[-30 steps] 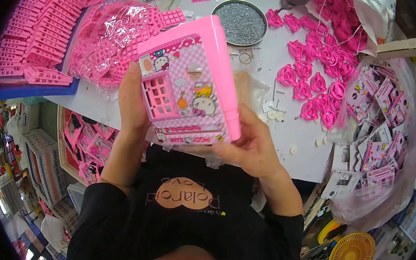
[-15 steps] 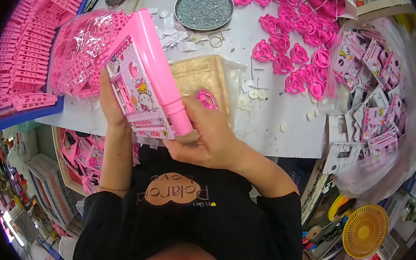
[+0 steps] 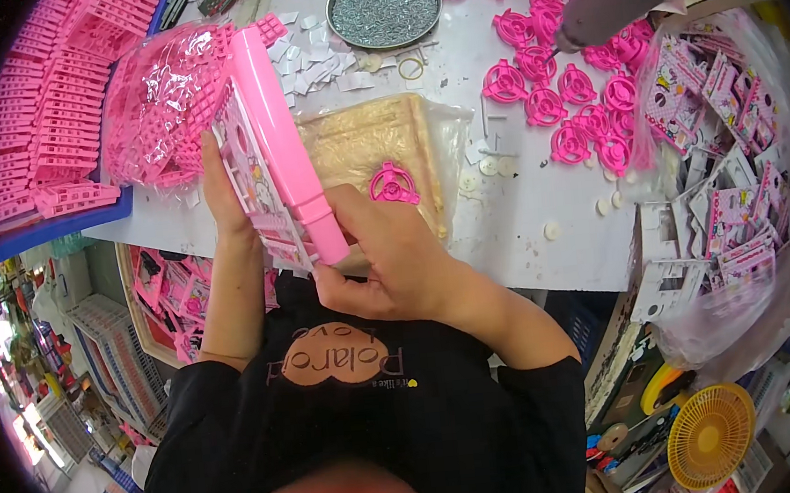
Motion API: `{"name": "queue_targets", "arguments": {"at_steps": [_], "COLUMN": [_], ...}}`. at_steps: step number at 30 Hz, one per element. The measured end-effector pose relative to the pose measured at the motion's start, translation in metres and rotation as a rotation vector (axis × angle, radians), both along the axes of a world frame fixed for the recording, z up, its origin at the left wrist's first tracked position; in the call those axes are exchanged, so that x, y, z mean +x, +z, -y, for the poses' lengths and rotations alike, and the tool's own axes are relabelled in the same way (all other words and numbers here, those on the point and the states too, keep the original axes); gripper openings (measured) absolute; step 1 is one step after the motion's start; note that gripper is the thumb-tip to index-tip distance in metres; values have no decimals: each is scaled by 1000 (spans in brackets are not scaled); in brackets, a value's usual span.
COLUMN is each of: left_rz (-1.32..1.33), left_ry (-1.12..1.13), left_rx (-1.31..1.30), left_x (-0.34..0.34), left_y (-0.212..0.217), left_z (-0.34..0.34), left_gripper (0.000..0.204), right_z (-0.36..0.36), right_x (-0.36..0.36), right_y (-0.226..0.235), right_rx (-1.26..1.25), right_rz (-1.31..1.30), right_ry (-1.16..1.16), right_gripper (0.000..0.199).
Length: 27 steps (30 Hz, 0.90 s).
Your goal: Assembling the internal electronic components and outer casing of a toy piggy bank at a factory workbench.
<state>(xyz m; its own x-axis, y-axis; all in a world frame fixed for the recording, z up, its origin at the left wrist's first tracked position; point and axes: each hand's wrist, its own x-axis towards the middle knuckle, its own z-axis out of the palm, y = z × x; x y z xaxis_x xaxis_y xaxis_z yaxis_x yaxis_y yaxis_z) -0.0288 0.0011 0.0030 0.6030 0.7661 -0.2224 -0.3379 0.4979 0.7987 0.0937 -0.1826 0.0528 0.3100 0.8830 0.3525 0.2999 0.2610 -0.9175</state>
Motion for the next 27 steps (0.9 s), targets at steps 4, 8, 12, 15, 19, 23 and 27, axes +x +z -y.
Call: {"name": "queue_targets", "arguments": {"at_steps": [4,8,12,15,19,23,27], "left_rz": [-118,-121,-125,-67,-141,-197,-380], "left_ry": [68,46,119,176,116,170,54], "left_rx": [102,181,344,428,273,324,550], "left_x": [5,1,-2,4,8,12,8], "left_y": [3,6,9,11,20,34,38], "left_z": [7,5,5,10,6,4,-8], "left_gripper": [59,59,51,42,46,51,58], "right_z": [1,-4,5,10,12,11,8], "right_x": [-4,1,-4,0,-1,-5,-7], "right_y": [1,6,-9,-18,-13,-11,-17], "right_rx": [-3,23,-286,-136,-77,-102,-43], "right_rz": [106,-5,-397,-380,-367,-321,-392], "right_ry": [-36,37,-72,-68,-71,-65,-67], "right_gripper": [47,49,47,44,44,46,47]}}
